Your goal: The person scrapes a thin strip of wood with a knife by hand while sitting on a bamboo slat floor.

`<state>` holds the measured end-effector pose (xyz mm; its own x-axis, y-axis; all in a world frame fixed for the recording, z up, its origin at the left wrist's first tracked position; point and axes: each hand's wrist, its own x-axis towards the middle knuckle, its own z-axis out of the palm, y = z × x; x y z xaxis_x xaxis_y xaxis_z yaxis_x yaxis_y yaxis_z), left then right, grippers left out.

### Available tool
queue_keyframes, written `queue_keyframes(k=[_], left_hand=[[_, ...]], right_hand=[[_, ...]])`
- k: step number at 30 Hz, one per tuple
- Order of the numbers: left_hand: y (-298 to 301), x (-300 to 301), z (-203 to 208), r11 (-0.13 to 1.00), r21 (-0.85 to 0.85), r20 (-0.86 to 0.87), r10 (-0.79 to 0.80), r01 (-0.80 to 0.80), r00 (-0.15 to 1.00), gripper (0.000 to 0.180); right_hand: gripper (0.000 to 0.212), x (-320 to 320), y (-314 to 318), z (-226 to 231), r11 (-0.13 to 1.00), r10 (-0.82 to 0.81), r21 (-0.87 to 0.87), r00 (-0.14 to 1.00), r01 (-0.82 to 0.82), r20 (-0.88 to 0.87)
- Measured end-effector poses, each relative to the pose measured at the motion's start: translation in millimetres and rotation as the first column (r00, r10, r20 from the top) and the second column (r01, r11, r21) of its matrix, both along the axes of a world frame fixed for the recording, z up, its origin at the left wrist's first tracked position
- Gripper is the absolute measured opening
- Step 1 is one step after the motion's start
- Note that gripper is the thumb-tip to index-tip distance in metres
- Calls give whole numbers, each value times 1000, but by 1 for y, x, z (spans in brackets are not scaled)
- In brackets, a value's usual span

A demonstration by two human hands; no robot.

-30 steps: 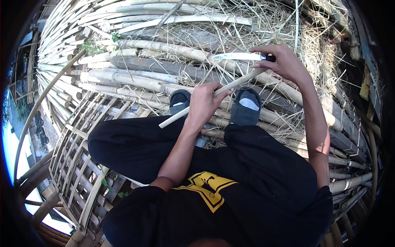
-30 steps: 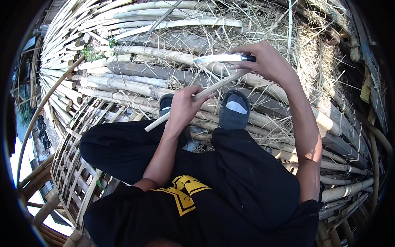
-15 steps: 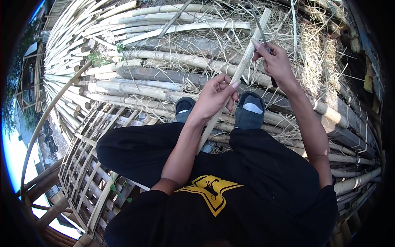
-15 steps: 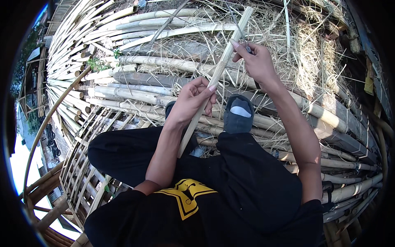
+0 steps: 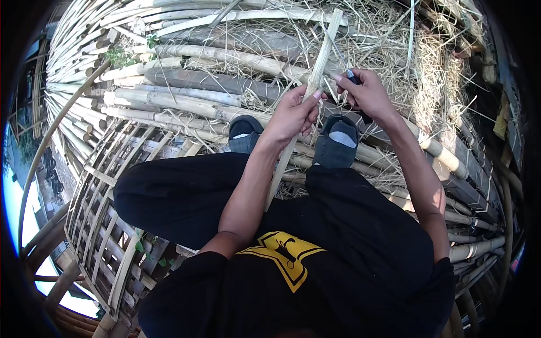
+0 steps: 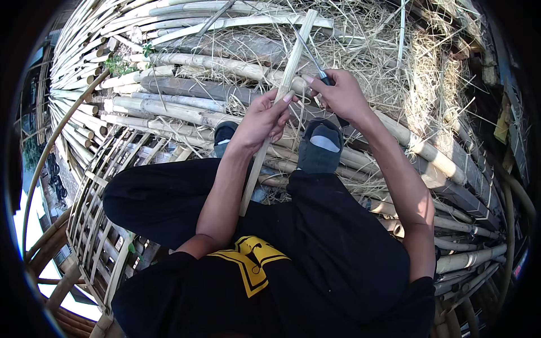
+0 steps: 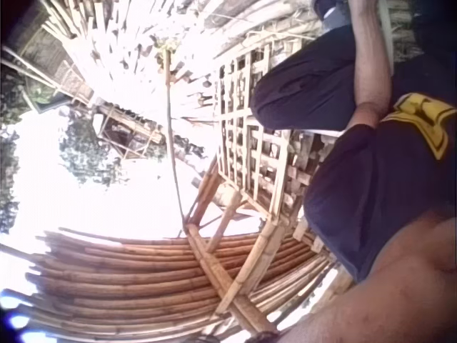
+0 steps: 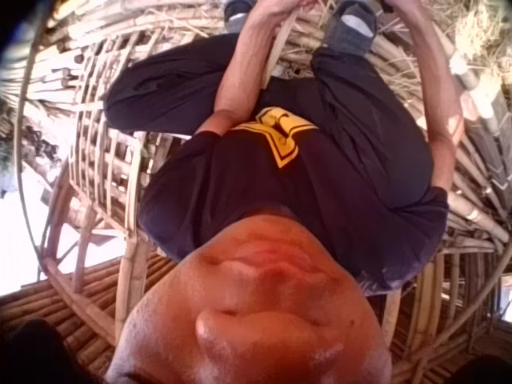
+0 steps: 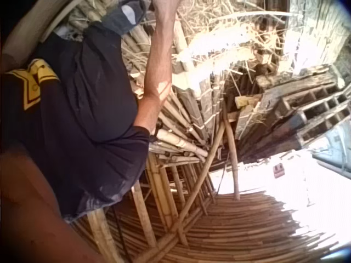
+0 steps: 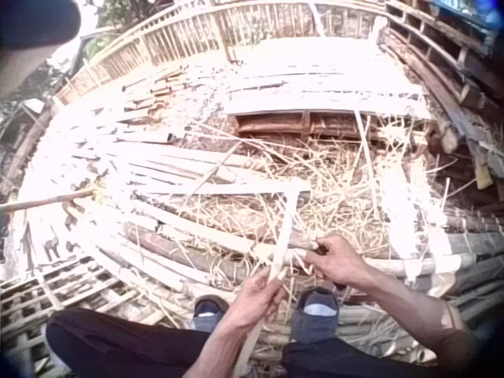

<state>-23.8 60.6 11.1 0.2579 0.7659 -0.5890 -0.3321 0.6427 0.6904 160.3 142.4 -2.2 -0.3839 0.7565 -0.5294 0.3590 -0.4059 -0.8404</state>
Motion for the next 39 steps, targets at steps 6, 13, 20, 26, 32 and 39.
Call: queue_keyframes(k=[6,13,20,26,32,39], left_hand=[[-3,-2,0,999,17,1,42,-42,999,30],[-7,5,-21,978,207,-432,66,28,899,26],[-5,13,-12,950,272,-684,79,153,725,23],[-3,13,-6,954,256,-735,87,156,673,23],[-1,18,0,940,270,-762,76,208,644,24],[5,13,0,937,271,-759,68,220,648,22]], right_hand=[[44,-11,-9,25,886,309,204,858,-416,410],[39,-12,1,28,786,297,302,757,-540,582],[39,-15,3,10,825,272,204,687,-527,674],[30,-19,-1,-1,779,203,322,703,-537,681],[22,-12,8,-25,691,109,462,712,-556,694],[19,1,62,-30,698,-86,464,579,-546,811]])
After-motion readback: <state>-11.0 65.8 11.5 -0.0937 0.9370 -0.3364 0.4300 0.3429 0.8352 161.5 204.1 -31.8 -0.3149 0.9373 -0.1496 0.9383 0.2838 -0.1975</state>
